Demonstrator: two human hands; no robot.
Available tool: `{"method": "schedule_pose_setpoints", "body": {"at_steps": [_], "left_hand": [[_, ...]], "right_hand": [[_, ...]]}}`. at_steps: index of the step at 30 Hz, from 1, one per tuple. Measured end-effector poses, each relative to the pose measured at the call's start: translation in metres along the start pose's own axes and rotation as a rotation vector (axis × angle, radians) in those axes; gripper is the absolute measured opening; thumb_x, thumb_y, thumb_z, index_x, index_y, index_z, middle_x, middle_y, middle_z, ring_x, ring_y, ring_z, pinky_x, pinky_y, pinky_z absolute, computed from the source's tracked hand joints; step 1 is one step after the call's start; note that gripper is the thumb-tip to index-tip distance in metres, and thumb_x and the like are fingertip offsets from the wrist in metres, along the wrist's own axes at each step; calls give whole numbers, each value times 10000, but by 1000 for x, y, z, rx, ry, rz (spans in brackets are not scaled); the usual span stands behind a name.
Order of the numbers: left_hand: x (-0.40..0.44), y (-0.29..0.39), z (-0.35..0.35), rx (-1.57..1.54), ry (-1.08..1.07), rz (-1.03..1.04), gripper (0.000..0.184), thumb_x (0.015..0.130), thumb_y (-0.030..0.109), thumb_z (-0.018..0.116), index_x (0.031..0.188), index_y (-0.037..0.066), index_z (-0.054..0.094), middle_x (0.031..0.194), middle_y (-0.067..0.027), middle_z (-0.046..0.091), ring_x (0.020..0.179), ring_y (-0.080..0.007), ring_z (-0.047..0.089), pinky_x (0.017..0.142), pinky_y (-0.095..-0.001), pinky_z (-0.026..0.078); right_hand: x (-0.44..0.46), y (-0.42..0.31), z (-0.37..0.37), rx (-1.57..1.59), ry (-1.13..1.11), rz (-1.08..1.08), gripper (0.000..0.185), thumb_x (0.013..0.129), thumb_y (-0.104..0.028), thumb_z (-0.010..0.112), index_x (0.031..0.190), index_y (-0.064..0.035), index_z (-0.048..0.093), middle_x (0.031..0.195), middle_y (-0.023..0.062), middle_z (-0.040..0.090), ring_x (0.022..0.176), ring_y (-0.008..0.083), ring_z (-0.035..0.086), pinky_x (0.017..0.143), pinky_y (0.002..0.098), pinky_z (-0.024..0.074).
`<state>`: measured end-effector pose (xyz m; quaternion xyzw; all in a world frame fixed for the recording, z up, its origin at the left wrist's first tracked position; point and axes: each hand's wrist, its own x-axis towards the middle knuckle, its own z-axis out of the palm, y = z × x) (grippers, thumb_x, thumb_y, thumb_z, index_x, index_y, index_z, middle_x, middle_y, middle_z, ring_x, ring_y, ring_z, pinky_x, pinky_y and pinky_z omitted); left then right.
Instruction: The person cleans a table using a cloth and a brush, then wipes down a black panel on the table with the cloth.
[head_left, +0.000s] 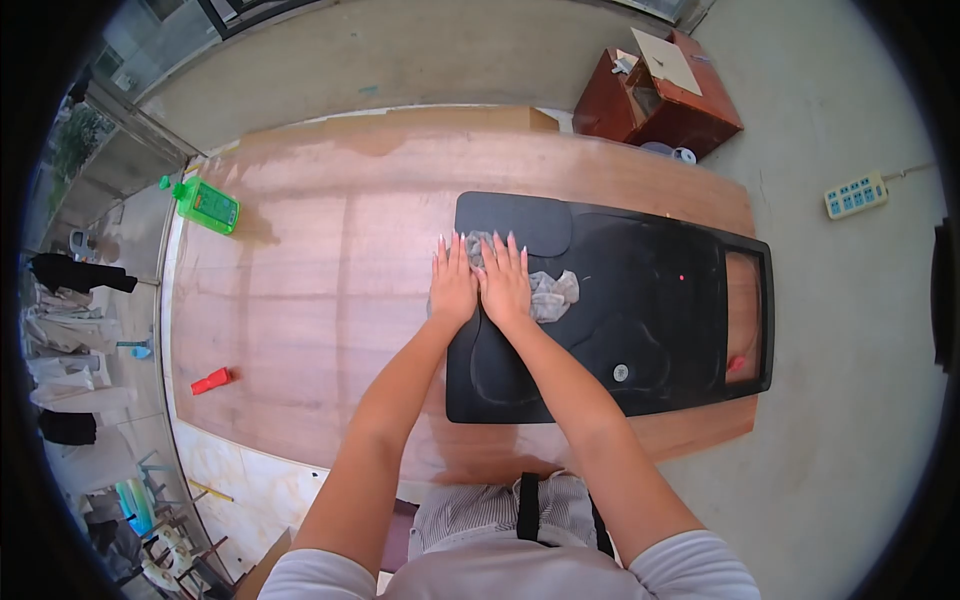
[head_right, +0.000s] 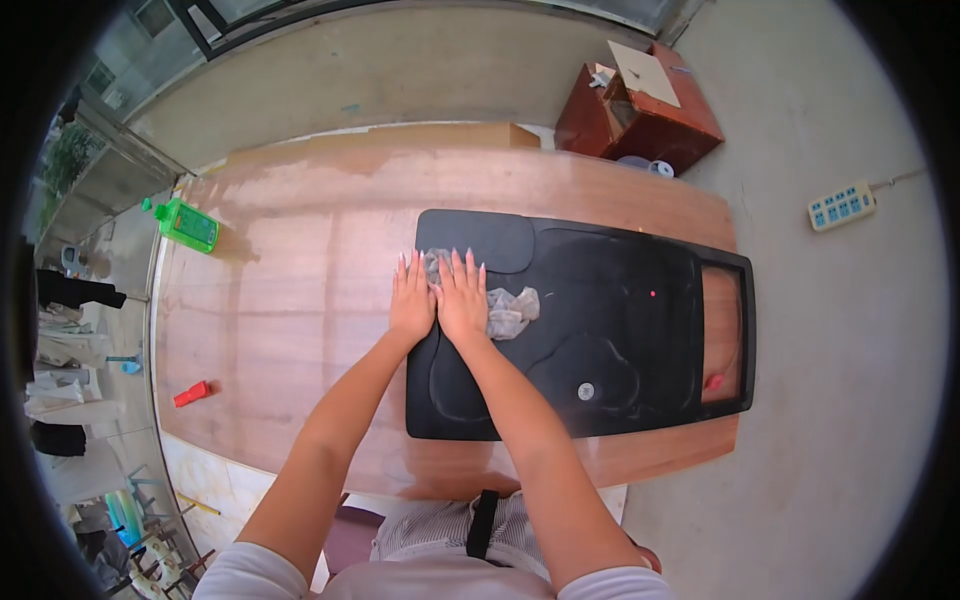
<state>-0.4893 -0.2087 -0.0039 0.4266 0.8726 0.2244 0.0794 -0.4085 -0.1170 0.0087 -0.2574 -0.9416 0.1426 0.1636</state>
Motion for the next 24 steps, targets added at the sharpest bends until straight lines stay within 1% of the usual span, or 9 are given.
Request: {"method": "schedule_pose_setpoints", "body": {"at_steps": [2, 4, 8, 11, 15, 17, 19, 21, 24], "left_hand": [[-12, -5, -7, -42, -20, 56, 643, 905, 177, 544, 1460, -34, 298, 1572, -172, 227, 1450, -391, 188, 1172, -492, 192], [-41, -1, -18, -51, -84, 80, 624, 894, 164, 571, 1431, -45, 334, 1564, -182, 243, 1439, -400, 212, 1158, -507, 214], [-125, 5, -41, -10, -239, 232, 622, 883, 185, 600, 1400, -70, 367, 1560, -192, 238, 1438, -405, 211, 1147, -519, 226], [-166, 11, -47, -60, -319, 253, 658, 855, 163, 626, 1400, -84, 352, 1566, -212, 205, 1442, -432, 183, 1131, -570, 227], [-140, 14, -40, -3, -240, 226, 670, 864, 199, 624, 1410, -81, 356, 1569, -202, 211, 1447, -421, 181, 1139, -546, 220], [-102, 14, -32, -1, -168, 201, 673, 864, 196, 623, 1414, -81, 352, 1571, -206, 204, 1444, -435, 175, 1135, -560, 217], [-54, 16, -22, 7, -57, 137, 680, 874, 175, 607, 1447, -51, 319, 1576, -207, 191, 1440, -454, 164, 1134, -571, 206], [3, 15, -15, 66, 9, 72, 655, 906, 201, 573, 1471, -2, 310, 1586, -171, 186, 1457, -426, 128, 1146, -567, 185], [49, 2, 1, 83, 100, 53, 615, 929, 220, 548, 1463, 8, 328, 1584, -159, 203, 1462, -416, 119, 1155, -558, 167]], "right_hand": [[-10, 3, -8, 85, -47, -38, 513, 908, -232, 574, 1394, -107, 470, 1467, 141, 413, 1391, 346, 329, 1148, 509, 237], [-36, 1, -23, 144, -69, -88, 512, 880, -175, 600, 1374, -100, 488, 1425, 152, 458, 1346, 356, 394, 1136, 498, 266], [-118, -7, -64, 185, -268, -179, 490, 878, -165, 591, 1355, -96, 508, 1437, 157, 440, 1371, 350, 364, 1132, 506, 266], [-159, -15, -79, 241, -331, -188, 491, 852, -134, 608, 1333, -82, 523, 1470, 152, 410, 1400, 345, 330, 1139, 519, 246], [-139, -10, -61, 174, -247, -209, 493, 844, -107, 593, 1332, -73, 528, 1473, 156, 408, 1408, 360, 312, 1141, 545, 229], [-104, -7, -48, 122, -141, -138, 471, 867, -113, 530, 1335, -64, 524, 1493, 141, 389, 1413, 362, 304, 1136, 552, 236], [-51, 1, -40, 94, -66, -66, 463, 873, -99, 515, 1335, -76, 527, 1491, 117, 400, 1415, 357, 301, 1140, 562, 219], [-1, 12, -21, 58, 28, -18, 482, 851, -94, 562, 1332, -88, 532, 1472, 100, 424, 1412, 359, 300, 1142, 566, 210], [49, 26, -4, 43, 115, -51, 487, 842, -117, 600, 1327, -124, 547, 1448, 92, 452, 1404, 348, 315, 1140, 560, 222]]}}
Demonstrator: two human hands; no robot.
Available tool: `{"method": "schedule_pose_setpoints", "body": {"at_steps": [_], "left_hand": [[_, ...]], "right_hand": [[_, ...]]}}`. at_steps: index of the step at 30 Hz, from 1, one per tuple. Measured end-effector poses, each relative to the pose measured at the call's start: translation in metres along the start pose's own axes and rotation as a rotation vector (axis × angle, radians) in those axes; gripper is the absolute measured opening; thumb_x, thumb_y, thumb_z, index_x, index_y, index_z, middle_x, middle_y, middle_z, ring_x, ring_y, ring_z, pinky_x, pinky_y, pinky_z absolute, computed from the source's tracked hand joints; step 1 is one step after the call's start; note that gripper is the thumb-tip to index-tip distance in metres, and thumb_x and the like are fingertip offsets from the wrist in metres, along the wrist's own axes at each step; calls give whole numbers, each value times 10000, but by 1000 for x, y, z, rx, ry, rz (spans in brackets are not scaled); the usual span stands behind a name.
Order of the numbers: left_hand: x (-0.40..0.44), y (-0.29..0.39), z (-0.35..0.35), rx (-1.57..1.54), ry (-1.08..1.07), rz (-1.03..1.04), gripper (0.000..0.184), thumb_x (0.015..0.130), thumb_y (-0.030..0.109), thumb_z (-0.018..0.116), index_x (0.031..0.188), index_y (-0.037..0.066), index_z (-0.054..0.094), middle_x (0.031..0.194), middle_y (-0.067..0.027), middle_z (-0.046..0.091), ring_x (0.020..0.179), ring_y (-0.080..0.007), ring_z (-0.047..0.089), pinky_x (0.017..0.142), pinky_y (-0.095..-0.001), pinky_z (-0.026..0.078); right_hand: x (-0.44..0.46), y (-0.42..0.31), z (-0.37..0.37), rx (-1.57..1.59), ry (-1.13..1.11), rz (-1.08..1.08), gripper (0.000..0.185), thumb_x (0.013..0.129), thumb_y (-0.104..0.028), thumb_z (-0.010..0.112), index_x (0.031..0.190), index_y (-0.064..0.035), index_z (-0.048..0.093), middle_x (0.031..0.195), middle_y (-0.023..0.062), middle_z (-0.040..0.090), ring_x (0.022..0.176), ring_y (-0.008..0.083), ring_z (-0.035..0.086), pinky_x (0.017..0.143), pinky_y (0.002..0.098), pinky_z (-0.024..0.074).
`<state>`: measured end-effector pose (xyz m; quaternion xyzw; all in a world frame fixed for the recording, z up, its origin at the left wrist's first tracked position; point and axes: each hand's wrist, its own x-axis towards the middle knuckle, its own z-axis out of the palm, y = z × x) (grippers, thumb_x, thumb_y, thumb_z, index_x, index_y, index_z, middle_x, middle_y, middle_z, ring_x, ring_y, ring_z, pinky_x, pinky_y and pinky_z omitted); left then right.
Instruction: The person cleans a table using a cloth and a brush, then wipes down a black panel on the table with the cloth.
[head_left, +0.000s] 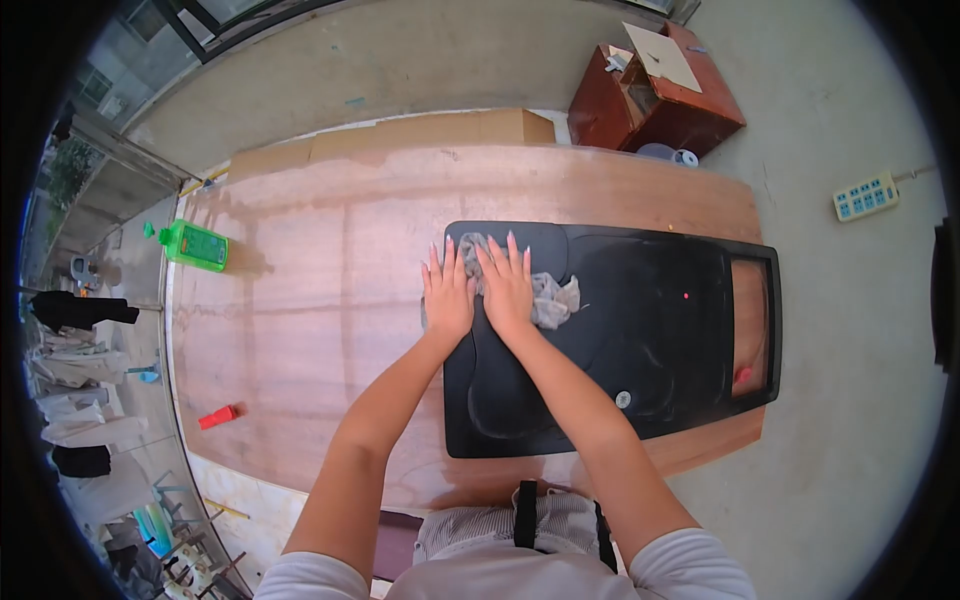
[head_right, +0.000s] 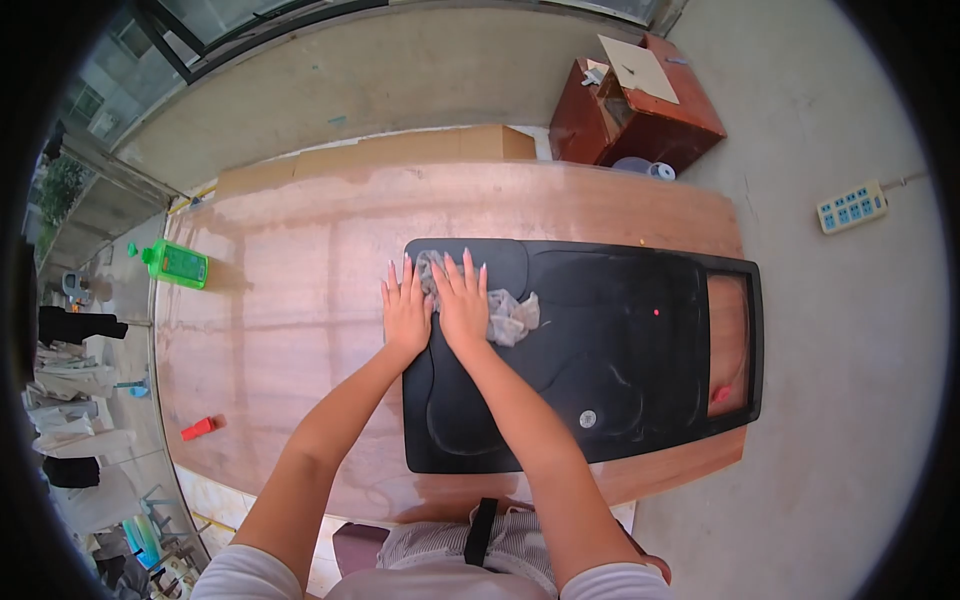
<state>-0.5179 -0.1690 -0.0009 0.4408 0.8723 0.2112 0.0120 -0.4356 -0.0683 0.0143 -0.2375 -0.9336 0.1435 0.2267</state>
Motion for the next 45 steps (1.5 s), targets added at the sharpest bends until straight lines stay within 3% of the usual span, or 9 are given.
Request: {"method": "schedule_pose_setpoints", "body": {"at_steps": [6, 9, 12, 14, 20, 23, 31, 40, 45], "left_hand": [[99, -23, 9, 12, -119, -3, 557, 945, 251, 529, 1439, 40, 378, 1557, -113, 297, 1467, -356, 156, 1165, -524, 180], [110, -27, 22, -16, -103, -24, 524, 918, 177, 559, 1406, 50, 416, 1524, -112, 361, 1444, -343, 242, 1148, -537, 218], [83, -23, -7, -110, -167, 92, 480, 902, 136, 574, 1361, 46, 466, 1490, -123, 411, 1417, -336, 306, 1143, -531, 235], [45, -26, -7, -94, -71, 221, 363, 874, 99, 597, 1224, 14, 547, 1467, -124, 437, 1393, -333, 350, 1135, -509, 266], [-14, -13, -23, -117, -131, 238, 370, 870, 114, 611, 1218, 7, 547, 1453, -140, 446, 1400, -333, 338, 1127, -511, 281], [12, -20, -16, -53, -156, 239, 365, 895, 148, 594, 1218, -14, 544, 1428, -165, 463, 1399, -341, 333, 1132, -516, 269], [109, -5, 15, 20, -84, 108, 391, 950, 220, 522, 1277, 5, 526, 1428, -153, 480, 1383, -332, 359, 1149, -506, 234], [-12, 49, 3, 74, -206, 298, 469, 903, 186, 564, 1300, -50, 483, 1445, -194, 435, 1413, -326, 313, 1170, -494, 199], [3, 57, 16, 96, -171, 271, 442, 943, 223, 520, 1295, -43, 490, 1453, -184, 425, 1421, -307, 299, 1172, -481, 198]], "right_hand": [[79, 27, 24, 7, 38, 86, 381, 872, -132, 559, 1250, -123, 606, 1321, 97, 554, 1328, 343, 416, 1128, 528, 260], [96, 33, 25, 41, -81, 146, 363, 867, -131, 559, 1223, -98, 617, 1287, 106, 574, 1285, 344, 457, 1117, 509, 290], [60, 35, 14, 47, 15, -53, 359, 840, -110, 607, 1198, -92, 624, 1265, 130, 580, 1249, 352, 489, 1092, 505, 334], [20, 29, 4, 66, -16, -93, 363, 840, -94, 590, 1202, -88, 618, 1273, 138, 575, 1258, 345, 484, 1088, 502, 342], [-25, 24, -25, 68, -184, -211, 407, 839, -81, 553, 1243, -87, 594, 1329, 122, 542, 1297, 337, 453, 1105, 511, 321], [9, 31, -14, 90, -124, -206, 421, 826, -70, 580, 1246, -97, 596, 1313, 108, 560, 1290, 327, 467, 1097, 511, 332], [76, 51, 13, 52, 20, 91, 402, 835, -73, 573, 1232, -115, 624, 1317, 118, 571, 1274, 338, 479, 1102, 500, 325], [-53, 55, -45, 60, -81, 8, 471, 858, -115, 544, 1328, -151, 554, 1428, 117, 479, 1343, 359, 408, 1132, 487, 296], [-32, 78, -45, -11, -99, -22, 478, 863, -107, 533, 1337, -163, 551, 1417, 109, 497, 1346, 354, 407, 1126, 488, 304]]}}
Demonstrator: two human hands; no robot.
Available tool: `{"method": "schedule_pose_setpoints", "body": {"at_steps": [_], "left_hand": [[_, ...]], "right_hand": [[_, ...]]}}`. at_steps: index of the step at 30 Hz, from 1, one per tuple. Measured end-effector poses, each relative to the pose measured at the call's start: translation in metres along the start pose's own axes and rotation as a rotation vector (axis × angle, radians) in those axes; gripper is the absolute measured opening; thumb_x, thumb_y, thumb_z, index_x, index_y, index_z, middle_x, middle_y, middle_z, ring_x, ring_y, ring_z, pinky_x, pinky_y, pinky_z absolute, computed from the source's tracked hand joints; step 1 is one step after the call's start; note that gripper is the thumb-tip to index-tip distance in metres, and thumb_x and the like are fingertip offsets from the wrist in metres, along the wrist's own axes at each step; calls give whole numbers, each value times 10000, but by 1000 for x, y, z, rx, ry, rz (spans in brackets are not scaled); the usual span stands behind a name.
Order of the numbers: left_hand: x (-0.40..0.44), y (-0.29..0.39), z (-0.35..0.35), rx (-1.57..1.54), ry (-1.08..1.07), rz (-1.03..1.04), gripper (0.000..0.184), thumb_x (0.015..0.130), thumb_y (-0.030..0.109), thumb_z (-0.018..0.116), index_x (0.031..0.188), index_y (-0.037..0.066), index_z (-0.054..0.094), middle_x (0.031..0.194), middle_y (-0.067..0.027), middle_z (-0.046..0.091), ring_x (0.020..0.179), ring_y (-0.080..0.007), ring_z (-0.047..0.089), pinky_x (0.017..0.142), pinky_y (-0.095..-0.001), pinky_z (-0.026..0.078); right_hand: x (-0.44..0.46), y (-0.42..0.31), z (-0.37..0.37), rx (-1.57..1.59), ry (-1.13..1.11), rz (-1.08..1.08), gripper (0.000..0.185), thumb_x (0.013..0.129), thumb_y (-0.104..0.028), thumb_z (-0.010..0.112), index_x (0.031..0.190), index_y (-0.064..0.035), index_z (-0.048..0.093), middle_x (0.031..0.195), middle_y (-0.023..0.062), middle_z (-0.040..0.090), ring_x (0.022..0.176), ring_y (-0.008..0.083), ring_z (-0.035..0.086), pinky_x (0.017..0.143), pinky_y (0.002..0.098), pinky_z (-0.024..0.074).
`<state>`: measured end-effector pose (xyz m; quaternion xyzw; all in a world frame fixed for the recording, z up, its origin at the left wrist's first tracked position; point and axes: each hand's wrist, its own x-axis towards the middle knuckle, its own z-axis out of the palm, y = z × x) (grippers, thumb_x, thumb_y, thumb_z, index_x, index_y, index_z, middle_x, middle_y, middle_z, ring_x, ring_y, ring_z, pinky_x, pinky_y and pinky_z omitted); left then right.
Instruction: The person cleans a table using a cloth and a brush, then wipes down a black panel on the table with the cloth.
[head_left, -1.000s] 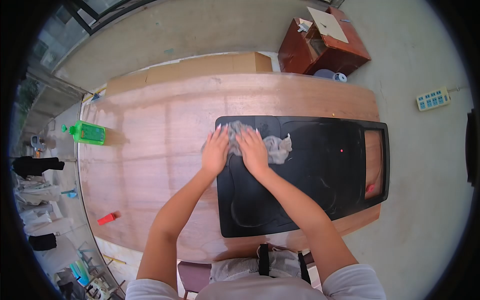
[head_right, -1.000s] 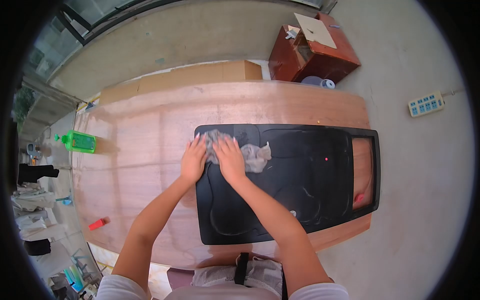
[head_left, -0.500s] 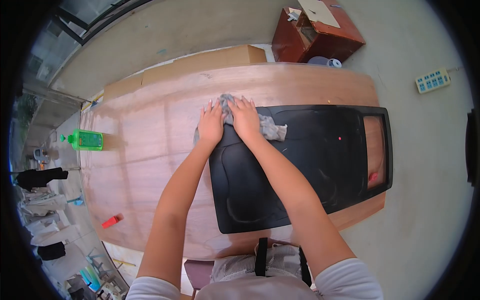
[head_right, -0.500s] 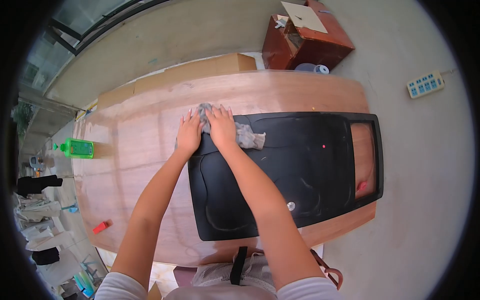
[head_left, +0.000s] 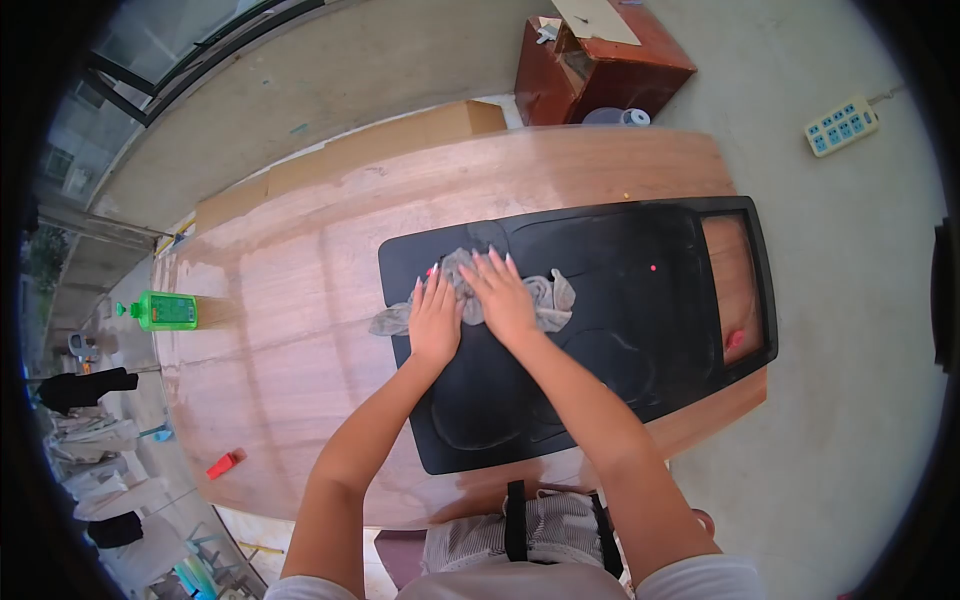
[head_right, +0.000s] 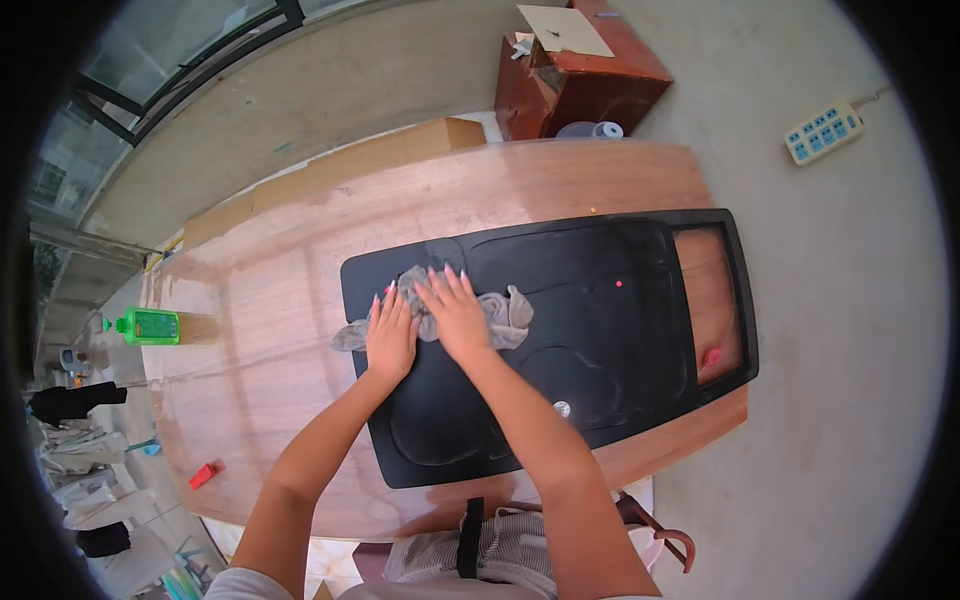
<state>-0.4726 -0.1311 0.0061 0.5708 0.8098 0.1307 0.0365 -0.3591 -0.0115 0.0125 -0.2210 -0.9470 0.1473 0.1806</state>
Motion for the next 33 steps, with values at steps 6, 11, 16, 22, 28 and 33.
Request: {"method": "schedule_pose_setpoints", "body": {"at_steps": [6, 11, 16, 22, 28, 33], "left_hand": [[94, 0, 16, 63, 45, -43, 457, 992, 267, 439, 1353, -12, 464, 1493, -138, 399, 1431, -279, 288, 1177, -469, 180], [127, 9, 28, 99, 110, -129, 472, 994, 240, 423, 1404, 7, 428, 1529, -108, 359, 1444, -269, 265, 1176, -469, 175], [108, 12, 15, 78, -80, -125, 541, 966, 232, 431, 1448, -2, 354, 1534, -148, 338, 1459, -279, 228, 1187, -478, 122], [41, 25, 15, 158, -33, 41, 597, 952, 242, 440, 1462, -34, 299, 1553, -179, 273, 1470, -310, 176, 1193, -496, 81], [20, 44, 12, 142, -101, 18, 572, 967, 278, 428, 1434, -39, 340, 1552, -186, 271, 1473, -320, 161, 1189, -511, 82], [65, 64, 8, 47, -207, -6, 548, 973, 300, 429, 1407, -34, 393, 1563, -162, 269, 1466, -319, 197, 1190, -486, 112]], "right_hand": [[62, 44, 8, -5, 122, 185, 445, 864, -90, 544, 1298, -175, 595, 1386, 103, 536, 1331, 341, 437, 1107, 494, 328], [88, 62, 17, -84, 111, 252, 437, 870, -103, 522, 1293, -181, 600, 1407, 94, 519, 1346, 321, 424, 1126, 486, 301], [68, 51, 12, -32, 99, 258, 442, 874, -134, 497, 1308, -150, 580, 1404, 122, 514, 1365, 337, 394, 1143, 503, 266], [-2, 19, 13, -43, 198, 229, 479, 868, -159, 504, 1345, -144, 538, 1484, 129, 419, 1385, 337, 359, 1158, 501, 238], [-27, 21, -9, 17, 106, 189, 470, 887, -172, 496, 1355, -146, 529, 1489, 133, 411, 1396, 335, 348, 1165, 455, 243], [-2, 81, -20, -147, 9, 153, 469, 912, -184, 466, 1377, -223, 513, 1486, 110, 430, 1401, 347, 343, 1174, 484, 200]]}}
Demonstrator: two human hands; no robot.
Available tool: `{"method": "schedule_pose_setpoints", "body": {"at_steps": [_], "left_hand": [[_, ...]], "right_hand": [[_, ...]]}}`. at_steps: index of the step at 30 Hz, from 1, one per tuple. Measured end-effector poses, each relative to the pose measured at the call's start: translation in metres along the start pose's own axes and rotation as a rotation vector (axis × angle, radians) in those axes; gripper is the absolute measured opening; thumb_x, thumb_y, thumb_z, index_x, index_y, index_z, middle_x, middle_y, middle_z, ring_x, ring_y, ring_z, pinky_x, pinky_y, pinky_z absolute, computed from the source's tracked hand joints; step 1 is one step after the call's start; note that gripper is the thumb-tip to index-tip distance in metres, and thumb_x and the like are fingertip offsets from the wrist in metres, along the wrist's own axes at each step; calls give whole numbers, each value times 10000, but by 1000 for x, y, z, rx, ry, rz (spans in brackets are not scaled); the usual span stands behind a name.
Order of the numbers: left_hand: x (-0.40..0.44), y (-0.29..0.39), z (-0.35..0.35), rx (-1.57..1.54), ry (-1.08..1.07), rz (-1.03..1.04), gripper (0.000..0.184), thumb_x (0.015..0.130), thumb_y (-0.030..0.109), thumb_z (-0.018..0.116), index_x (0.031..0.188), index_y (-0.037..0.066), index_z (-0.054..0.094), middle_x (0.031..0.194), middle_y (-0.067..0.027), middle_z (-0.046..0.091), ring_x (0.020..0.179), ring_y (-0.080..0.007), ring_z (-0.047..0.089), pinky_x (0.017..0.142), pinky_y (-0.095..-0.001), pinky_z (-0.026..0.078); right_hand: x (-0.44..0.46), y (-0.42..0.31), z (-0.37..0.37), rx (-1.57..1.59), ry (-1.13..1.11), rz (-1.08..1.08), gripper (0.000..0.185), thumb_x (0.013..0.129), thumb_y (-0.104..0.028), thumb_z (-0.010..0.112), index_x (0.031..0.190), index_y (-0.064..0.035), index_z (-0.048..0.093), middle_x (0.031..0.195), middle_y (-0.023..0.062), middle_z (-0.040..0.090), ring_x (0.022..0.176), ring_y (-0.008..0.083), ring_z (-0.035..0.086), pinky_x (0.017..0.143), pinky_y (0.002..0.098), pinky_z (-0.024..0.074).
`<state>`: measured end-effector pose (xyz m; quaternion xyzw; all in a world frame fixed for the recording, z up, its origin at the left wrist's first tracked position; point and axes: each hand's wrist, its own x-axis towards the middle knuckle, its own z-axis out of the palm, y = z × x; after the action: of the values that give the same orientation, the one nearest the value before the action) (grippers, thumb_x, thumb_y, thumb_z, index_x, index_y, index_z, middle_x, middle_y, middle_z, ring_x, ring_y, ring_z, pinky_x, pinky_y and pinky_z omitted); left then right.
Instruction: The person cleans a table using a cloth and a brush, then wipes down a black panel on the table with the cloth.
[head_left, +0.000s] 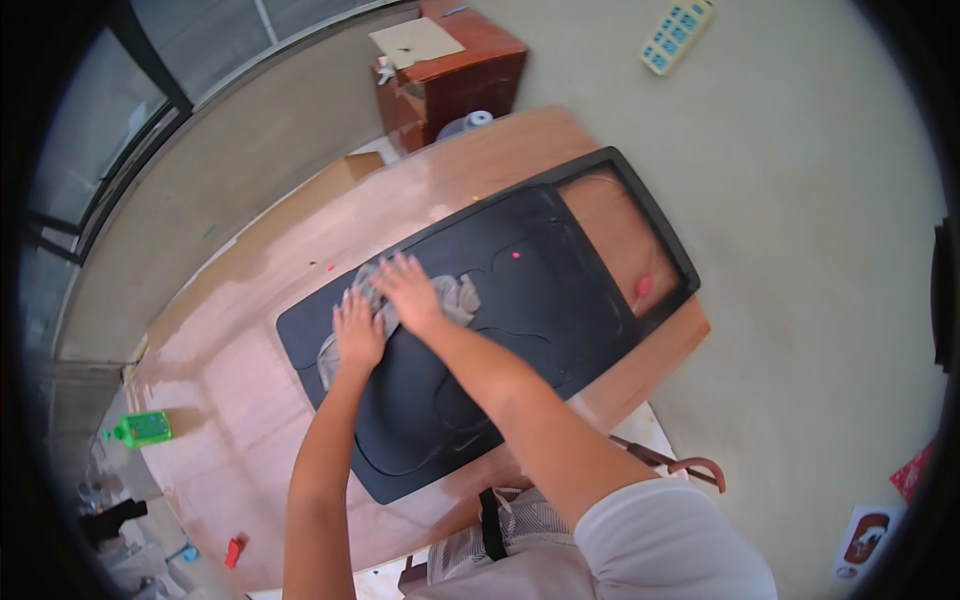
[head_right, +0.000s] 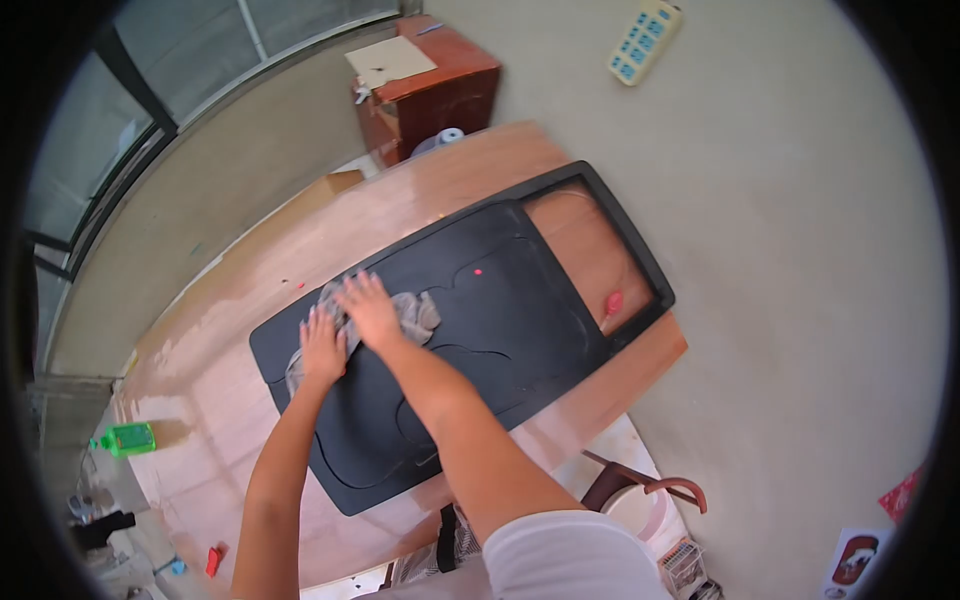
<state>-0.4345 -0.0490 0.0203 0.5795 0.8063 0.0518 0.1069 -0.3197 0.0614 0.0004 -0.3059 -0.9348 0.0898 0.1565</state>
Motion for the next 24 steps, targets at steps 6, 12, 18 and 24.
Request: {"method": "schedule_pose_setpoints", "body": {"at_steps": [6, 12, 18, 24], "left_hand": [[32, 86, -77, -1172, 46, -7, 542, 891, 136, 588, 1379, -42, 432, 1383, -154, 513, 1284, -242, 489, 1078, -337, 363], [-130, 191, -269, -2490, -1346, 249, 551, 821, 233, 692, 1271, -16, 494, 1265, -237, 551, 1220, -344, 516, 1053, -483, 377], [-145, 217, -269, -2778, -1405, 561, 494, 819, 209, 685, 1225, -8, 506, 1252, -220, 559, 1205, -327, 524, 1047, -470, 382], [-137, 233, -258, -2783, -1355, 649, 436, 817, 185, 677, 1179, 1, 518, 1239, -203, 568, 1190, -310, 531, 1041, -457, 388]], "right_hand": [[25, 49, -9, 93, 103, -54, 509, 856, -159, 538, 1360, -232, 534, 1431, 93, 490, 1388, 350, 360, 1149, 482, 270], [26, 68, -25, 63, 42, -154, 591, 791, -27, 551, 1356, -202, 531, 1395, 108, 511, 1360, 359, 387, 1134, 453, 307], [26, 65, -25, 143, 59, -157, 602, 780, 2, 563, 1342, -213, 541, 1392, 92, 519, 1353, 349, 398, 1125, 444, 322], [13, 95, -35, 81, 32, -128, 565, 821, -22, 534, 1347, -231, 541, 1404, 89, 517, 1346, 349, 416, 1122, 447, 330]]}}
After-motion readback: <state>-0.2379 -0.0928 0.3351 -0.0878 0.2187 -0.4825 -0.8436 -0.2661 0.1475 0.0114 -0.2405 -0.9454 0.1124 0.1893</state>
